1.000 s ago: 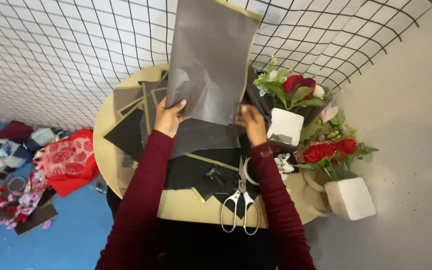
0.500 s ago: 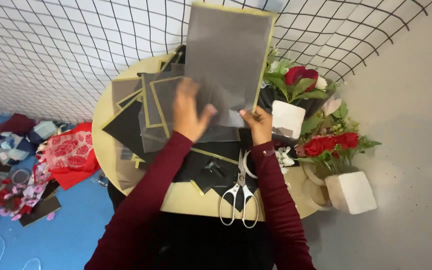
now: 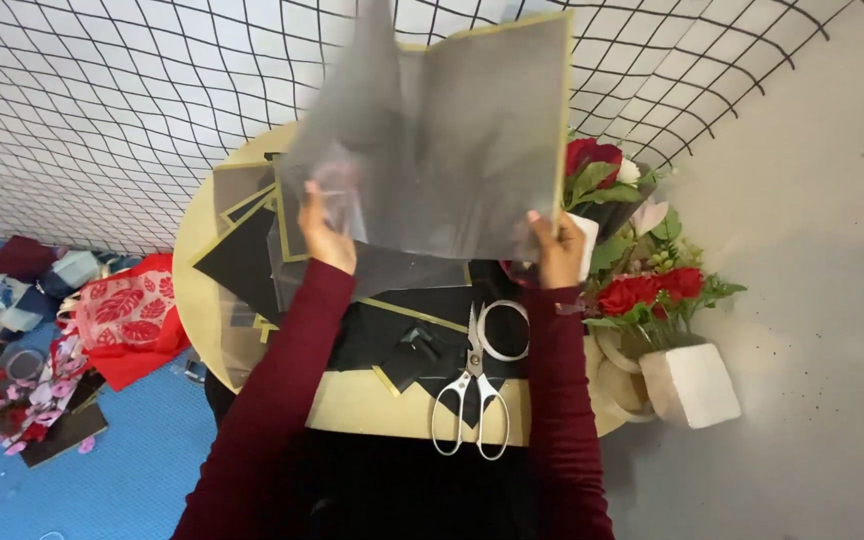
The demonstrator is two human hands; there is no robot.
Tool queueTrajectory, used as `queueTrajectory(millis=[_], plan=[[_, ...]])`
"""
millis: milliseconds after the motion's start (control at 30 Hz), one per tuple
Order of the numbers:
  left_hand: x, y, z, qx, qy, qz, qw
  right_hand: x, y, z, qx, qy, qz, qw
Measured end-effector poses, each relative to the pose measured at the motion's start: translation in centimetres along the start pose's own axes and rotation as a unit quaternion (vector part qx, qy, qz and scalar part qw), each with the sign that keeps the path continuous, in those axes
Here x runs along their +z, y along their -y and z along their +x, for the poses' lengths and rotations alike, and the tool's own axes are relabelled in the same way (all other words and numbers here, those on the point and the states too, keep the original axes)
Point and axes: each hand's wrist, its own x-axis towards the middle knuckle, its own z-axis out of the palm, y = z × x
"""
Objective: The person wraps a bouquet of artificial flowers in black paper, secures it with tape, and then cuts a piece of ribbon with scissors. The person also cuts a sheet of black paper.
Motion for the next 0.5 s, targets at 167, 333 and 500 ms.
queueTrajectory(millis=[167,333,500], plan=[[-0.2,-1.6,0.0,-0.161,0.008,-0.135,0.978,-5.4,-3.7,3.1,0.005,-0.061,-0.007,0.998],[-1.0,4.2,-2.3,-0.35,0.124,-0.179,0.911,-7.9,-4.8,3.8,0.019,-0.12,0.049,0.991],[1.9,4.1,-5.8,-0.193,0.197,0.075,0.958,-7.7,-3.0,3.4,0.052,-0.15,0.097,0.983]])
